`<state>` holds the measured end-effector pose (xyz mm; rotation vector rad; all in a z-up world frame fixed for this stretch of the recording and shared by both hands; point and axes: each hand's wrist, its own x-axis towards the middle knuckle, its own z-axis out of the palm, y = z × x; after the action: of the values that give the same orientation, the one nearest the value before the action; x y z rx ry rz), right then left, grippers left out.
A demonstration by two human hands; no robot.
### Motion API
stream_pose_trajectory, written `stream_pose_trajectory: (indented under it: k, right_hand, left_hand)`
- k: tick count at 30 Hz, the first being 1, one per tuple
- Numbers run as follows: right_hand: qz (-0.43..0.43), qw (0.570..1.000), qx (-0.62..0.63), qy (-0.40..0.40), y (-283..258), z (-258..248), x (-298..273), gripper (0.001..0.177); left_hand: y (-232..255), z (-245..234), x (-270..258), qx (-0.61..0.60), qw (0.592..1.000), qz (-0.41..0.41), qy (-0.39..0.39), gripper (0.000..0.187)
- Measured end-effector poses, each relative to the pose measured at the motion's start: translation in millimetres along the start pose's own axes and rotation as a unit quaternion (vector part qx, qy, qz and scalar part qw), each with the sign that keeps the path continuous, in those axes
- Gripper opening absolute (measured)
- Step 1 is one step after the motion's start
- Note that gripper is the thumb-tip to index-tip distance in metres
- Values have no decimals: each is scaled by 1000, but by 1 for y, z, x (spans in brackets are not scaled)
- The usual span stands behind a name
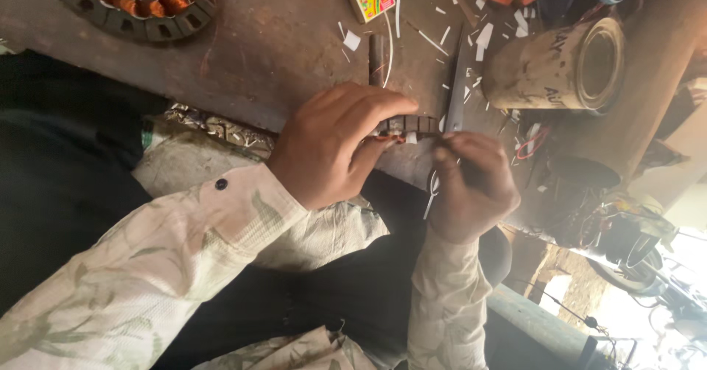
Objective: The person inserts small white insulating strips into the slots of a motor stator core. They use scissors to cut the strips to size and carefully place them between the copper windings.
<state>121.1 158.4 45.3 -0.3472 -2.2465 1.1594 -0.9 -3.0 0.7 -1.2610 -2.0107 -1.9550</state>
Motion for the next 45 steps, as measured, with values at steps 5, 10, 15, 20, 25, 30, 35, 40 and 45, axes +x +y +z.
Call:
stream_pose_trajectory:
  k: [5, 10, 15, 20, 25, 30, 35, 40, 45]
  right_hand:
    - [-7, 989, 130, -75, 22, 16, 0, 44]
    - [119, 935, 323, -84, 30, 23, -10, 53]
    - [103, 951, 284, -69, 37, 22, -14, 48]
    - [88, 958, 266, -57, 37, 27, -17, 45]
    - [52, 980, 188, -37, 31, 33, -19, 41]
    - [69, 969, 234, -28, 25, 40, -20, 38]
    - [118, 945, 304, -27, 24, 38, -17, 39]
    - [83, 962, 257, -33, 31, 34, -16, 46]
    - [30, 987, 152, -38, 37, 34, -20, 46]
  left_hand:
    - [-3, -10, 4, -63, 998, -7, 7, 47]
    - [-2, -9, -1, -92, 995, -33, 24, 43]
    - [-2, -7, -2, -79, 996, -33, 38, 40]
    - [-2, -5, -4, -78, 995, -41, 46, 36]
    - [2, -2, -3, -59, 996, -35, 61, 35]
    - [7, 4, -1, -39, 995, -45, 78, 34]
    - [7, 2, 4, -40, 996, -52, 63, 35]
    - [6, -5, 7, -54, 997, -61, 17, 38]
    - [4, -11, 13, -49, 993, -102, -44, 35]
